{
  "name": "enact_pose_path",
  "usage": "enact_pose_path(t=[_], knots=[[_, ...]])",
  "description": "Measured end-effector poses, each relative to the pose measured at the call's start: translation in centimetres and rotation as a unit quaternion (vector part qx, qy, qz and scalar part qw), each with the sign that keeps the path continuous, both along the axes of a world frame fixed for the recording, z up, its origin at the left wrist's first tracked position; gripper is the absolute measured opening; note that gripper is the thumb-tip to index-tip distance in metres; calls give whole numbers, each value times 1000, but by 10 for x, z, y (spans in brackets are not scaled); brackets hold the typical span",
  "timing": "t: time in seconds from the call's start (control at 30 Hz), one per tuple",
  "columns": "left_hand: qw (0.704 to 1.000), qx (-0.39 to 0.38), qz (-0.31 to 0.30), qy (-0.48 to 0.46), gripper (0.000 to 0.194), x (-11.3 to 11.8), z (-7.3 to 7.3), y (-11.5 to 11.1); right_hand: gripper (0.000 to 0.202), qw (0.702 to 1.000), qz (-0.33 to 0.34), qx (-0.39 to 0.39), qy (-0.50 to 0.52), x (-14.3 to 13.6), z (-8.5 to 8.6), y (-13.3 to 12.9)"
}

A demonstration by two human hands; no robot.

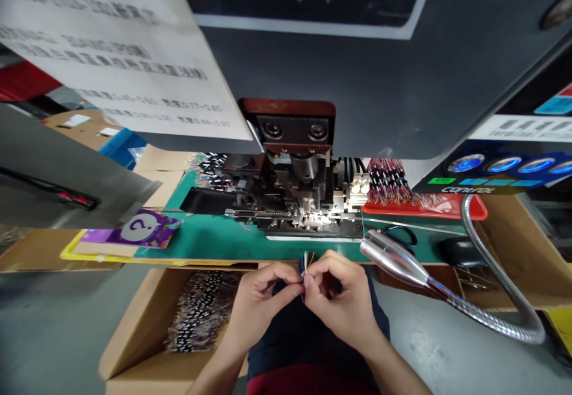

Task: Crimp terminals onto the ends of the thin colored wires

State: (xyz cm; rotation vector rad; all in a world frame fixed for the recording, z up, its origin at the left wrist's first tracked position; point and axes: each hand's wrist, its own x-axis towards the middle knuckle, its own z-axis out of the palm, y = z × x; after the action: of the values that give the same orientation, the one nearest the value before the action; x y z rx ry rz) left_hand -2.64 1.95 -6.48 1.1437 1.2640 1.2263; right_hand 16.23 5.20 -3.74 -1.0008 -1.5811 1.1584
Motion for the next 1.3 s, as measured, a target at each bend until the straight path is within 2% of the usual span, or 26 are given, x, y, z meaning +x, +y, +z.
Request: enact_pose_path(t=[0.1, 0.23, 0.33, 0.47, 0.53, 0.63, 0.7, 0.77, 0.9, 1.07, 1.2, 1.3], knots=[[994, -35, -28, -96, 19, 3, -3, 1, 19, 990, 23, -96, 105, 0, -6, 5], [992, -35, -20, -119, 23, 6, -5, 1, 16, 951, 4, -199, 235, 1, -15, 12], [985, -41, -15, -166, 26, 5, -5, 0, 26, 929, 24, -261, 261, 3, -24, 15], [976, -53, -14, -212, 30, 5, -5, 2, 42, 915, 115, -304, 238, 0, -39, 10], [978, -49, -21, -200, 29, 4, -3, 2, 38, 933, 123, -258, 218, -2, -41, 6], [994, -32, -14, -99, 25, 1, -1, 3, 17, 984, 68, -97, 130, -3, -33, 1], [999, -23, -4, -27, 22, -3, 0, 3, 23, 998, 31, 6, 51, -2, -25, -2], [1000, -19, -9, 2, 19, -6, 0, 2, 26, 999, 15, 52, 1, 0, -16, -4], [997, -43, -54, -42, 13, -7, 2, -1, 20, 997, -22, 73, -19, 3, -4, -2], [992, -56, -85, -72, 16, -7, 4, -5, 18, 995, -72, 57, 35, -3, 0, 4], [993, -26, -107, -40, 12, -9, 5, -2, 18, 995, -53, 19, 79, -10, -1, 4], [995, 14, -97, -3, 8, -8, 7, 2, 18, 997, -30, 32, 69, -11, 1, 3]])
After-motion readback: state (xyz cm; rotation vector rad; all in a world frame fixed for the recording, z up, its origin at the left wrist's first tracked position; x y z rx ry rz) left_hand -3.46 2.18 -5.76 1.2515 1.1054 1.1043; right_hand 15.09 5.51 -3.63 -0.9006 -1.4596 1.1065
